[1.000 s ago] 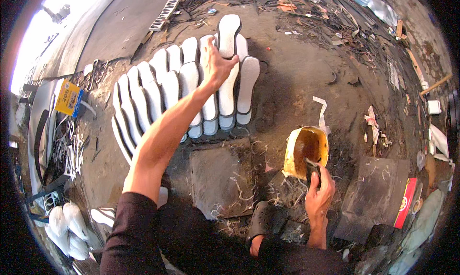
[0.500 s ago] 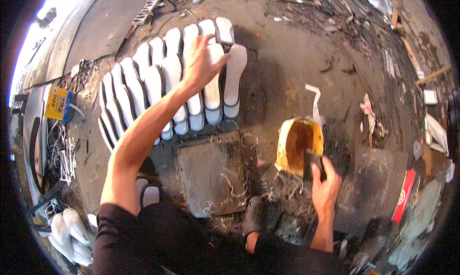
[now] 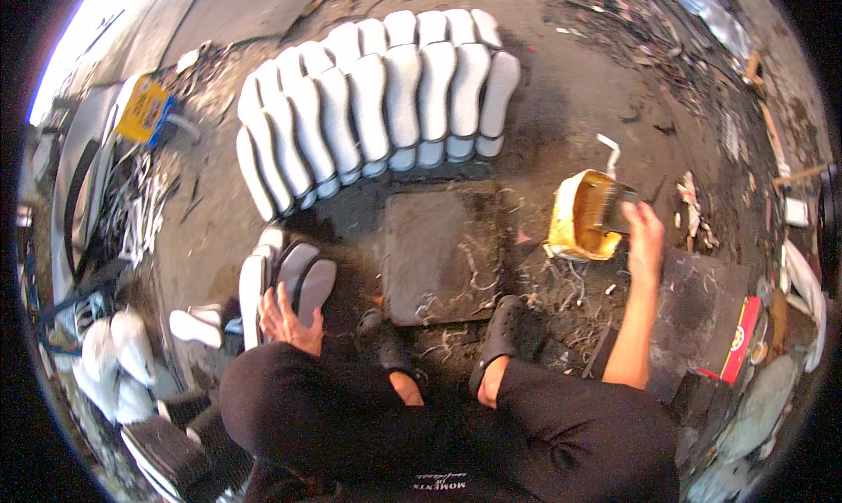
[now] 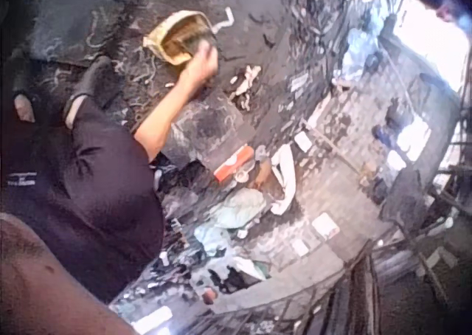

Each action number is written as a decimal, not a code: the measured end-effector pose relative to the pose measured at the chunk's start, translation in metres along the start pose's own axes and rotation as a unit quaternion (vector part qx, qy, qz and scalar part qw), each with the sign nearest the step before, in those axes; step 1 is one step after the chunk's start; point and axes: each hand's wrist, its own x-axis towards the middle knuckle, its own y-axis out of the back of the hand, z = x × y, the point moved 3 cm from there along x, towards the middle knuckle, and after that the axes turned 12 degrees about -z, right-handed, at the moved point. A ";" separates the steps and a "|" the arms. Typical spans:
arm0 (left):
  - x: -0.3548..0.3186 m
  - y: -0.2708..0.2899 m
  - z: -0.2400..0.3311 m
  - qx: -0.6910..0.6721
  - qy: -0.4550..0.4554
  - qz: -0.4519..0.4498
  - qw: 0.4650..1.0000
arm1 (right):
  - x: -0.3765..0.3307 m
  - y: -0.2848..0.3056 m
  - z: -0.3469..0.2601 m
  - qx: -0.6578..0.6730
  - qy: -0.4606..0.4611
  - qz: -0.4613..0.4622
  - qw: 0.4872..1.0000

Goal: The person sits on the floor and applies glue to white shoe insoles using a brush. They pick up insoles from a stack, coat the surface, and place them back in a row. The process is repeated for multiple insoles.

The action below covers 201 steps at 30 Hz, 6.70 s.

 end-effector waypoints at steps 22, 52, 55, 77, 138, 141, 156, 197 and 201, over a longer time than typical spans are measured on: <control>0.020 0.039 -0.013 -0.172 -0.044 0.103 0.979 | -0.105 -0.068 -0.220 0.178 0.107 -0.189 0.960; -0.056 -0.068 0.151 -0.256 -0.248 -0.206 0.911 | -0.076 -0.308 -0.120 -0.309 0.455 -0.413 0.726; -0.056 -0.076 0.147 -0.279 -0.242 -0.216 0.904 | -0.107 -0.271 -0.076 -0.244 0.357 -0.318 0.844; -0.028 -0.086 0.135 -0.280 -0.291 -0.160 0.901 | -0.262 -0.248 -0.050 -0.218 0.330 -0.460 0.795; -0.046 -0.099 0.154 -0.389 -0.198 -0.122 0.891 | -0.131 -0.243 -0.187 -0.208 0.340 -0.224 0.889; -0.044 -0.098 0.164 -0.412 -0.195 -0.139 0.879 | -0.107 -0.287 -0.158 -0.322 0.342 -0.304 0.829; -0.045 -0.100 0.170 -0.435 -0.148 -0.199 0.865 | -0.077 -0.286 -0.110 -0.344 0.340 -0.299 0.823; 0.269 0.122 0.317 -0.688 -0.195 0.052 0.697 | -0.145 -0.045 -0.058 -0.333 0.063 -0.011 0.941; 0.432 0.065 0.393 -0.600 -0.080 -0.081 0.792 | -0.136 -0.051 -0.071 -0.304 0.034 -0.031 0.951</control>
